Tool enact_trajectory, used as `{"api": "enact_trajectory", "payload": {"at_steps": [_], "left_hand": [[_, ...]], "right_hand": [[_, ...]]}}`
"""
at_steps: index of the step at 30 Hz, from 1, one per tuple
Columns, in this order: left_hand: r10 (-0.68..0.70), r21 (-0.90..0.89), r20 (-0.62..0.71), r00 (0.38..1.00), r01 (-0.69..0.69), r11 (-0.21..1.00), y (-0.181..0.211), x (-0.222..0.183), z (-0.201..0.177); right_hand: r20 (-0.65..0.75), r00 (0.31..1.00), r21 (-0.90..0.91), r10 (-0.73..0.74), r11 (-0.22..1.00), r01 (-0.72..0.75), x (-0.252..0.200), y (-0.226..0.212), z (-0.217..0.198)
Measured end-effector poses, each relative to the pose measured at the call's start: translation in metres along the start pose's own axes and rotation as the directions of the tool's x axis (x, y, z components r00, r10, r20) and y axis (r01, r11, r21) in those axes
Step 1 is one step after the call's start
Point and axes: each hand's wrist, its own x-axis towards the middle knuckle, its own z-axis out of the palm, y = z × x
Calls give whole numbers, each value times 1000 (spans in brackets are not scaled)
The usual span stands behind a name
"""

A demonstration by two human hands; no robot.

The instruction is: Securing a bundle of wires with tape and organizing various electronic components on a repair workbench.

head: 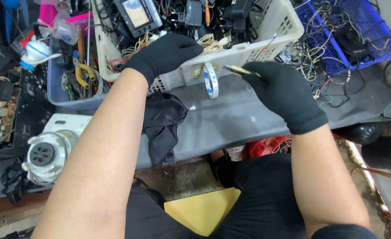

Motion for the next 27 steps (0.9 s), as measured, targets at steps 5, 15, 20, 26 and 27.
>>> {"api": "enact_trajectory", "payload": {"at_steps": [5,15,20,26,27], "left_hand": [[-21,-12,2,1000,21,1000,0,3,2],[19,4,-84,996,-19,1000,-13,11,8],[26,-11,-78,997,-27,1000,-13,13,7],[-37,-6,-68,997,37,999,-6,9,5],[-44,-10,-66,997,44,999,-5,9,5]], "right_hand": [[-118,950,-278,-291,928,249,37,1,-13],[161,928,-552,-337,748,368,86,-1,-11],[102,880,-520,-464,729,445,94,-2,-15],[182,892,-517,-413,731,444,103,-5,-14],[175,880,-516,-442,720,465,105,-4,-14]]}}
